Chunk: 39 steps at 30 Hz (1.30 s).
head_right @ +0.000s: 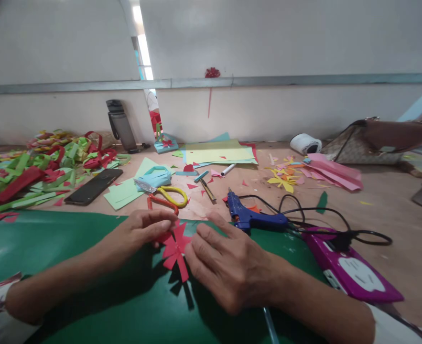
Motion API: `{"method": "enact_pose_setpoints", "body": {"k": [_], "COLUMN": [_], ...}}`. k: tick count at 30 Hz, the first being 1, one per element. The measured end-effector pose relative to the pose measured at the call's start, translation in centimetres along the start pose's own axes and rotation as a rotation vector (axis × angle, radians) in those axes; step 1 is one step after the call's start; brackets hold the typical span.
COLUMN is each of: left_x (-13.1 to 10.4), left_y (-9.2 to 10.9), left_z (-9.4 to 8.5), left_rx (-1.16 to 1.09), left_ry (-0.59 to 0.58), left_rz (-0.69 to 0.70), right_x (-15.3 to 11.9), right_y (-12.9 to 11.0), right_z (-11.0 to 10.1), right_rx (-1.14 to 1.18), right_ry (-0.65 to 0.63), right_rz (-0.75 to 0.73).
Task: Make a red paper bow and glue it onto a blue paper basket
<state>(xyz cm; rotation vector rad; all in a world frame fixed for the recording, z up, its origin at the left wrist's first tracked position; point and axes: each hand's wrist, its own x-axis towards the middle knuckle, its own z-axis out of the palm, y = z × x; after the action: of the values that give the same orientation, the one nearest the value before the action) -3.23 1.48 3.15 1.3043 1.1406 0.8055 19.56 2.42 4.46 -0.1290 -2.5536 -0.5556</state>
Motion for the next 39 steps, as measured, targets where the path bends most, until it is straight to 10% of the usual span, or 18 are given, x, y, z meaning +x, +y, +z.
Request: {"method": "enact_pose_setpoints", "body": {"k": [7, 21, 26, 29, 39], "left_x": [0.1, -2.3, -2.6, -2.3, -1.4], "left_y": [-0.8, 0.0, 0.0, 0.2, 0.3], "left_z": [-0.1, -0.4, -1.6, -2.0, -2.4], "left_rx": [-0.237, -0.190, -0.246, -0.326, -0.485], "left_ry": [-0.276, -0.351, -0.278, -0.156, 0.158], "left_rz": [-0.258, -0.233, -0.141, -0.052, 0.063], "right_x": [0.4, 1.3, 3.5, 5.8, 10.4], "right_y": [-0.5, -0.7, 0.4, 2.0, 4.4], "right_z": [-0.4, 0.4, 0.5, 1.7, 10.7], "right_rx": [0.013, -0.005, 0.092, 0.282, 0.469], "right_ry": [0.003, 0.048, 0.134, -0.067, -0.477], "right_rz": [-0.060, -0.072, 0.338, 0.677, 0.843]}}
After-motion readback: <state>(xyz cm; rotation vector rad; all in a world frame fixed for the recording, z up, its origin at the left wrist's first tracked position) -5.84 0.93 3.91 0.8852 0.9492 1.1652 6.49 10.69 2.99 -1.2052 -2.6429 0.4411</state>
